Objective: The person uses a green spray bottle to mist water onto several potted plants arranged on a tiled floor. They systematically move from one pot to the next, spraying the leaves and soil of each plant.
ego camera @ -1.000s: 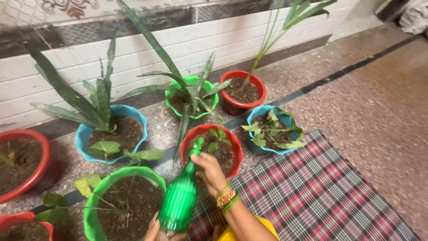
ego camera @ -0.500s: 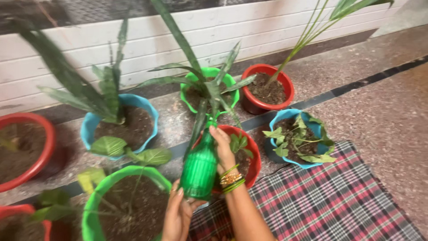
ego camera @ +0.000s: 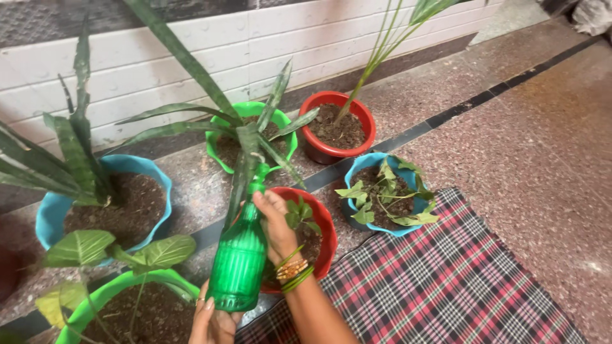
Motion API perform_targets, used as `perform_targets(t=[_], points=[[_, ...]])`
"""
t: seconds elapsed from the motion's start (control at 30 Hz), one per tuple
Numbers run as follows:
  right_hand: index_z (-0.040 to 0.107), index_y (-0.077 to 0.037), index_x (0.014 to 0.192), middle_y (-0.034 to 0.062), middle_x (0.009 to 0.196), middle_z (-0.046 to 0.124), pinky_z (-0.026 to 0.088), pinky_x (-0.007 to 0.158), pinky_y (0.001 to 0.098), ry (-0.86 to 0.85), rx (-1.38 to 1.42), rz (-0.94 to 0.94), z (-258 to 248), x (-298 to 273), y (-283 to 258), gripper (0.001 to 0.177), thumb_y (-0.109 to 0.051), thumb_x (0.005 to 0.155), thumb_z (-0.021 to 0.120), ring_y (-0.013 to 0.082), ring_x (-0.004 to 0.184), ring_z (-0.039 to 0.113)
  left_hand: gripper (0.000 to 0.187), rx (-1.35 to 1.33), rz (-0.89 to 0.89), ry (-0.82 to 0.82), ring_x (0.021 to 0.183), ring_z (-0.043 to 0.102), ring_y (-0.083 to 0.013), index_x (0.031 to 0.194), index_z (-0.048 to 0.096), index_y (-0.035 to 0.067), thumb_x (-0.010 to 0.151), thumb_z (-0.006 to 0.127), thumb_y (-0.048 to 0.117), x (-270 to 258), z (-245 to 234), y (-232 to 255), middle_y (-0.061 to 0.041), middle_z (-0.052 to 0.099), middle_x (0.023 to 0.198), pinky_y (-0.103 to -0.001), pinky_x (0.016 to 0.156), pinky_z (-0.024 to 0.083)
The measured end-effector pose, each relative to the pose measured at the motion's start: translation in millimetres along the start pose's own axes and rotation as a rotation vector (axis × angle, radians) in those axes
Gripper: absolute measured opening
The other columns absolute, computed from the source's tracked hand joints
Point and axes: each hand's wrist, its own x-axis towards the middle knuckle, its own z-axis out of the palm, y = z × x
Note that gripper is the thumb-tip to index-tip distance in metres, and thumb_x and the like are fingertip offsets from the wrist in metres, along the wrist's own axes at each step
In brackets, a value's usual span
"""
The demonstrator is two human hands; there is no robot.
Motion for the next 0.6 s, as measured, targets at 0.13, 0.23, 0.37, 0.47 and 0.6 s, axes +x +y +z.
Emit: perform_targets(t=[0.13,0.23,0.37,0.47,0.6], points=[[0.061,-0.006,0.124,0.0051,0.107,0.068,0.057,0.076,0.0295,0.05,-0.036,0.018,13.3,-9.0,-6.2,0.029,-0.023,0.101,0.062,0.0126,0.086,0.067,0.074,-0.146,0.092,-0.17,0.123,0.057,-0.0487,0.157,0.033,-0.005,0.095,0.05,0.031,26.3,-61.5,-30.9,-0.036,0.049,0.144,-0.058,0.097,0.048],[0.061,-0.009,0.127,0.0035,0.105,0.066,0.056,0.075,0.0291,0.017,-0.012,0.028,16.6,-11.8,-8.2,0.03,-0.023,0.102,0.063,0.0116,0.084,0.067,0.072,-0.148,0.101,-0.254,0.125,0.056,-0.0527,0.155,0.031,-0.007,0.093,0.05,0.025,40.5,-89.8,-41.8,-0.039,0.046,0.145,-0.063,0.101,0.048],[0.059,-0.004,0.122,0.0086,0.103,0.067,0.059,0.073,0.0318,0.037,0.002,0.03,7.5,-5.2,-0.9,0.026,-0.021,0.103,0.065,0.0148,0.08,0.067,0.07,-0.105,0.016,-0.247,0.128,0.053,-0.0518,0.152,0.029,-0.002,0.087,0.049,0.017,40.8,-87.4,-39.3,-0.035,0.044,0.146,-0.068,0.1,0.046],[0.058,-0.001,0.121,0.0111,0.101,0.067,0.059,0.073,0.0319,0.035,0.001,0.016,6.6,-2.1,2.8,0.026,-0.022,0.106,0.066,0.0159,0.081,0.067,0.069,-0.071,-0.001,-0.156,0.127,0.054,-0.0507,0.15,0.031,-0.001,0.087,0.048,0.019,34.6,-67.4,-31.2,-0.033,0.046,0.145,-0.069,0.099,0.046],[0.061,-0.005,0.124,0.0046,0.107,0.071,0.057,0.079,0.0297,0.044,-0.055,0.019,18.1,-7.8,-8.2,0.03,-0.022,0.101,0.063,0.0123,0.089,0.067,0.073,-0.105,0.044,-0.112,0.128,0.055,-0.0482,0.153,0.034,-0.002,0.088,0.05,0.027,13.6,-32.9,-17.8,-0.032,0.048,0.146,-0.064,0.102,0.046]])
